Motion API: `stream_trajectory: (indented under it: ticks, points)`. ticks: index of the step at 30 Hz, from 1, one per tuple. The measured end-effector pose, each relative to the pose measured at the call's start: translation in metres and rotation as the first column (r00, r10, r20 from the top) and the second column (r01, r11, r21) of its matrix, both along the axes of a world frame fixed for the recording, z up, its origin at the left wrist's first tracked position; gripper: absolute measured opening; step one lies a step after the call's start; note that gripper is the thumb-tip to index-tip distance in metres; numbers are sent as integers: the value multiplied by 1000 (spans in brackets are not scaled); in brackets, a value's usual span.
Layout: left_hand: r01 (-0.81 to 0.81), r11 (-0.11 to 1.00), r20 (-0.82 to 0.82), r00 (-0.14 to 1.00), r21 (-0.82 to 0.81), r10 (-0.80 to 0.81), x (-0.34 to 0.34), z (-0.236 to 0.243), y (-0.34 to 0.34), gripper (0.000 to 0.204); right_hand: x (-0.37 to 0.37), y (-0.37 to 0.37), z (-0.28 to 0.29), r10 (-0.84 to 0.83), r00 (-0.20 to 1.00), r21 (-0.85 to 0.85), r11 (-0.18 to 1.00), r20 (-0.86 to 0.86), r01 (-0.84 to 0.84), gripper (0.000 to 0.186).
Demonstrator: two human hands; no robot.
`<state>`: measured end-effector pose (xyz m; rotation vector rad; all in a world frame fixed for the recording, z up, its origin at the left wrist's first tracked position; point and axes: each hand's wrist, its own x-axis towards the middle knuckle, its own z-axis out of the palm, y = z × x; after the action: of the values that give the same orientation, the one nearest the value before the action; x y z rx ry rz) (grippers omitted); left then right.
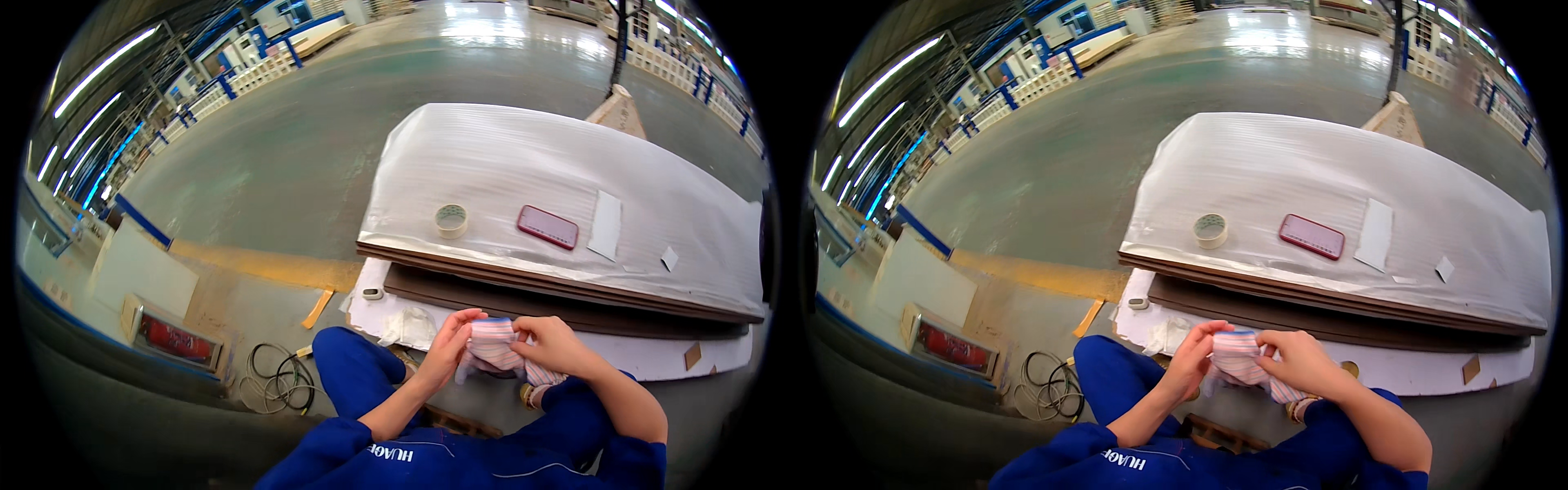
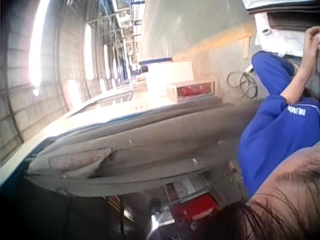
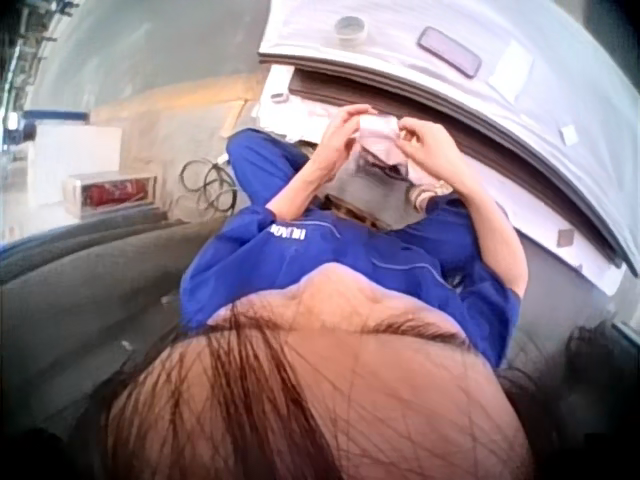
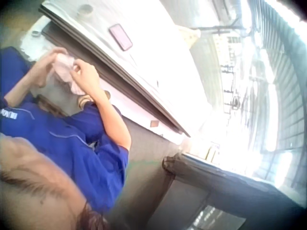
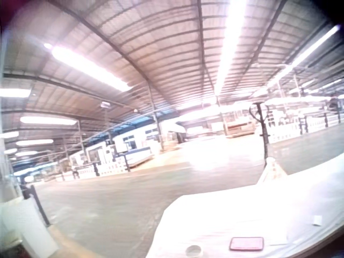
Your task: The person wipes the edge of a wooden furniture piece with a cloth, then uses a heat gun to apply heat to the edge while continuing to wipe. The person puts on gloves and continues to heat and wipe the edge of the furniture piece.
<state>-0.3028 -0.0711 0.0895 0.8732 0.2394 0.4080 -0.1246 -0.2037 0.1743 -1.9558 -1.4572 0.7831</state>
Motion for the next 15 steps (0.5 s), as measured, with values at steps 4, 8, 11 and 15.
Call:
stream_trajectory:
  ticks: [4, 8, 11, 15]
  points:
    - [80, 987, -160, 985, 137, -57, -5, -13, 6, 40, -3, -3, -3, 30, 994, -40, 999, 103, -26, 23]
    - [178, 977, -156, 975, 120, -158, -13, -19, 0, 30, -4, 4, -8, 16, 987, -38, 999, 163, -10, 24]
    - [139, 970, -150, 983, 202, -110, -7, -26, -4, 19, -9, -1, -12, -131, 951, 151, 984, 280, 91, 17]
    - [-121, 583, -54, 960, 803, 275, 0, -9, -6, 20, -12, 2, -9, -122, 961, -50, 989, 249, 139, 45]
